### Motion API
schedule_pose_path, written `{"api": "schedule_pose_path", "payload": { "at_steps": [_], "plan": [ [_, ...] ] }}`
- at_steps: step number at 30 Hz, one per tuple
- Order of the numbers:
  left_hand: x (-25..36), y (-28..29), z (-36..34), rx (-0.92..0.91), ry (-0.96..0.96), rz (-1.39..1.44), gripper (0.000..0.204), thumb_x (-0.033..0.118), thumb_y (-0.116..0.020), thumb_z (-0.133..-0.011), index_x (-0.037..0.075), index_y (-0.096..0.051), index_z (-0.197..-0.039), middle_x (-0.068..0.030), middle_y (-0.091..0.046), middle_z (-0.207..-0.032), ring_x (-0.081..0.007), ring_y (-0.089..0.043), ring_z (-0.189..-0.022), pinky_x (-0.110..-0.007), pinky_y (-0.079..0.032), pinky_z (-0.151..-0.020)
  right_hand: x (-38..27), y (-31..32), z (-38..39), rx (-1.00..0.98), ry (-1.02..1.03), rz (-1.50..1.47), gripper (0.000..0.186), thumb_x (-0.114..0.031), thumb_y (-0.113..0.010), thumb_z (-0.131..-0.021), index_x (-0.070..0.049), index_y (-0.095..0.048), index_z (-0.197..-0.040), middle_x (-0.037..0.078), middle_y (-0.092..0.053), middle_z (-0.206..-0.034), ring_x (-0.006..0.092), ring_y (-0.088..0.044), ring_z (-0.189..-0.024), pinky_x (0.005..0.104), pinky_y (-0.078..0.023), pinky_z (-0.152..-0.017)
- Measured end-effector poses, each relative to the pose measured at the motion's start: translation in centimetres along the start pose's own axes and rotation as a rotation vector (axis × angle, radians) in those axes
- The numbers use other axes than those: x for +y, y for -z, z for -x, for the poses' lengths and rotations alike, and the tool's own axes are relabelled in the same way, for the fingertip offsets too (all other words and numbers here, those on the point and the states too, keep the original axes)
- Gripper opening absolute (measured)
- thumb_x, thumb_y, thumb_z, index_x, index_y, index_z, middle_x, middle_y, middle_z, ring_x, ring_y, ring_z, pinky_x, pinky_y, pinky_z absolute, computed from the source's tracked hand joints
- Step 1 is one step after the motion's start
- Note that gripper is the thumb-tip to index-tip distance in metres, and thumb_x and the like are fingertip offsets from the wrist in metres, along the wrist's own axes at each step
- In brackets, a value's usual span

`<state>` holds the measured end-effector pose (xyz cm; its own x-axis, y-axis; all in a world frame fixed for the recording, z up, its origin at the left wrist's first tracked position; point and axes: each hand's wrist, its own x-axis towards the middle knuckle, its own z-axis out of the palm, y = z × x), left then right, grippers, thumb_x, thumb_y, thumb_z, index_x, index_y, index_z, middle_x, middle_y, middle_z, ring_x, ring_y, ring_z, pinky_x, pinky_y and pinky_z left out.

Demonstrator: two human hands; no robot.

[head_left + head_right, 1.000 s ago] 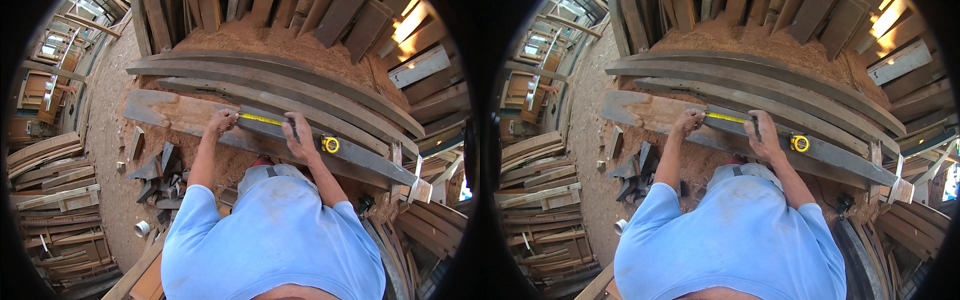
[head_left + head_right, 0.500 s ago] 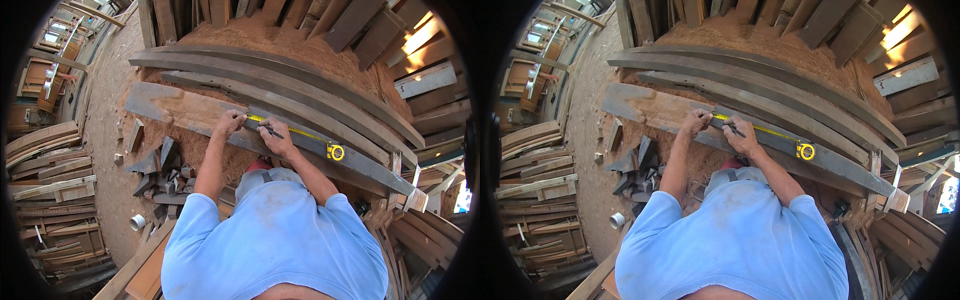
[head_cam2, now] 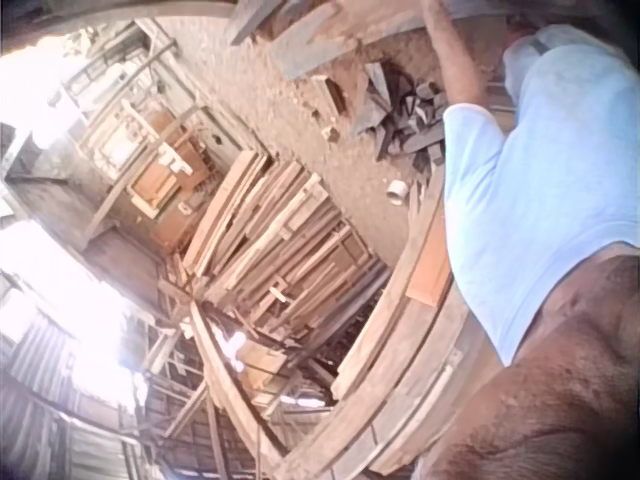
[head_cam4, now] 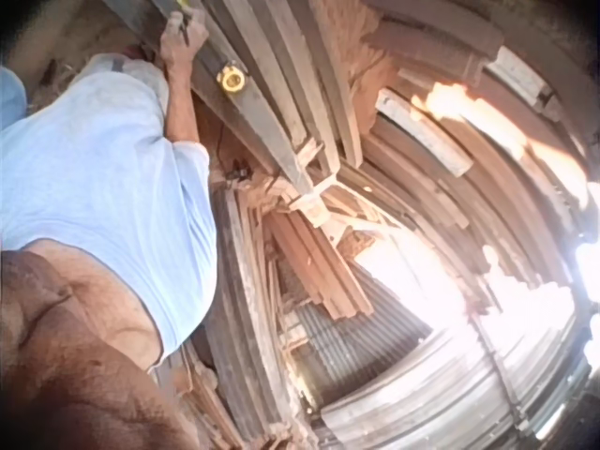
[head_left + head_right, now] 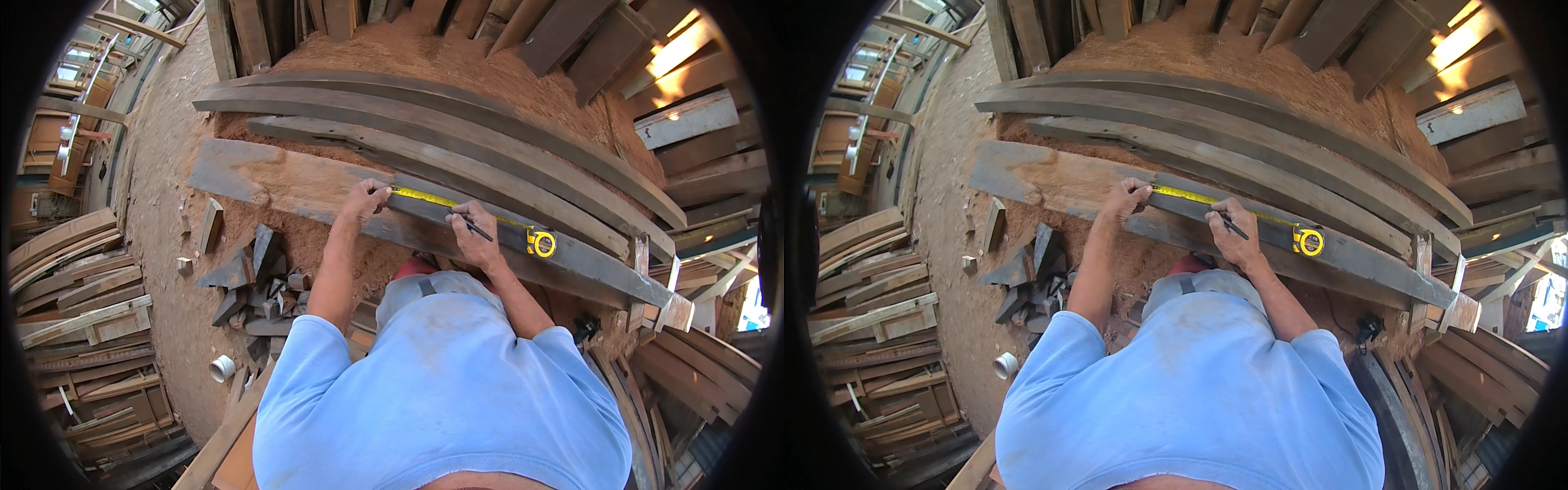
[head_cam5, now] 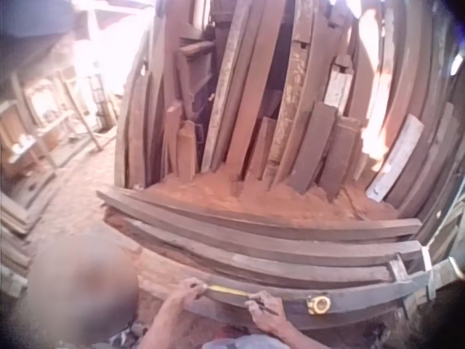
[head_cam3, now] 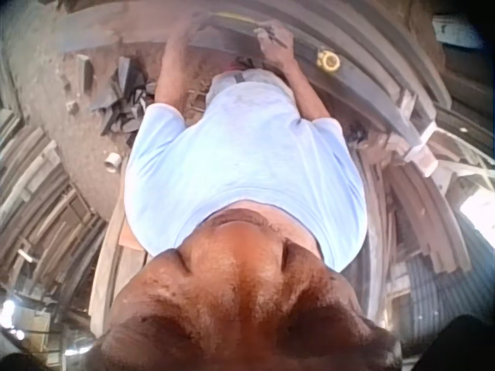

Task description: The person uses a circular saw to cut a piece of wood, then uses a tape measure and a pen to mark lines on another piece of lumber.

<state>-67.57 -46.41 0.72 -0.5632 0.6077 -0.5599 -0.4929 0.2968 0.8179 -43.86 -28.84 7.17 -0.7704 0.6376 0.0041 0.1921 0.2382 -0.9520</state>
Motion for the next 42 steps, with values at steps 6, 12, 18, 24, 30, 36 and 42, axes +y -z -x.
{"api": "schedule_pose_path", "payload": {
  "at_steps": [6,12,18,24,30,36,42],
  "plan": [
    [0.1,0.1,0.0,0.002,-0.003,-0.045,0.015,0.018,-0.079,-0.095,0.006,-0.069,-0.097,0.0003,-0.064,-0.079,-0.0083,-0.055,-0.065,-0.026,-0.047,-0.057,-0.1,-0.4,-0.1,0.006,-0.021,0.005,0.021,-0.019,-0.069,-0.094,0.002,-0.069,-0.099,0.010,-0.070,-0.072,0.0137,-0.063,-0.062,0.0322,-0.052,-0.062],
    [-0.1,0.1,-0.2,-0.010,-0.003,-0.034,0.015,0.017,-0.078,-0.096,0.007,-0.068,-0.095,0.0016,-0.062,-0.077,-0.0073,-0.052,-0.062,-0.026,-0.044,-0.055,-0.2,-0.3,-0.6,-0.054,-0.060,0.079,0.020,-0.015,-0.065,-0.098,0.004,-0.068,-0.105,0.011,-0.078,-0.088,0.0117,-0.069,-0.075,0.0306,-0.055,-0.070],
    [0.3,-0.4,0.2,0.019,-0.016,-0.026,0.015,0.016,-0.078,-0.096,0.005,-0.068,-0.096,0.0007,-0.063,-0.076,-0.0072,-0.051,-0.060,-0.026,-0.042,-0.053,0.0,-0.5,-0.7,-0.059,-0.055,0.119,0.020,-0.017,-0.065,-0.098,0.002,-0.068,-0.103,0.012,-0.079,-0.089,0.0120,-0.069,-0.073,0.0311,-0.056,-0.069],
    [0.2,0.0,0.0,0.004,-0.006,-0.039,0.015,0.017,-0.079,-0.096,0.006,-0.069,-0.097,0.0003,-0.064,-0.077,-0.0079,-0.054,-0.063,-0.026,-0.046,-0.056,0.1,-1.1,-0.5,-0.050,-0.068,0.106,0.022,-0.023,-0.066,-0.097,-0.001,-0.069,-0.102,0.012,-0.077,-0.084,0.0159,-0.069,-0.070,0.0328,-0.055,-0.067],
    [0.1,0.1,0.0,-0.017,-0.009,-0.036,0.016,0.018,-0.080,-0.095,0.007,-0.068,-0.097,0.0012,-0.063,-0.077,-0.0083,-0.054,-0.063,-0.026,-0.047,-0.058,0.4,-1.1,-0.6,-0.070,-0.060,0.150,0.023,-0.023,-0.065,-0.099,-0.001,-0.069,-0.104,0.011,-0.080,-0.091,0.0142,-0.071,-0.074,0.0320,-0.056,-0.070],
    [-0.3,0.3,-0.3,-0.017,-0.021,-0.039,0.016,0.019,-0.079,-0.095,0.006,-0.070,-0.097,0.0010,-0.064,-0.078,-0.0081,-0.056,-0.064,-0.026,-0.049,-0.059,0.1,-1.4,-0.6,-0.012,-0.042,0.113,0.026,-0.029,-0.066,-0.095,-0.005,-0.071,-0.102,0.014,-0.074,-0.079,0.0309,-0.074,-0.073,0.0407,-0.056,-0.071],
    [-0.1,0.2,-0.2,-0.011,-0.015,-0.041,0.016,0.019,-0.079,-0.095,0.006,-0.069,-0.096,0.0006,-0.064,-0.078,-0.0078,-0.055,-0.063,-0.026,-0.048,-0.058,0.0,-1.2,-0.5,-0.032,-0.085,0.126,0.026,-0.030,-0.066,-0.095,-0.005,-0.071,-0.101,0.013,-0.075,-0.079,0.0305,-0.074,-0.073,0.0411,-0.055,-0.070]
  ]
}}
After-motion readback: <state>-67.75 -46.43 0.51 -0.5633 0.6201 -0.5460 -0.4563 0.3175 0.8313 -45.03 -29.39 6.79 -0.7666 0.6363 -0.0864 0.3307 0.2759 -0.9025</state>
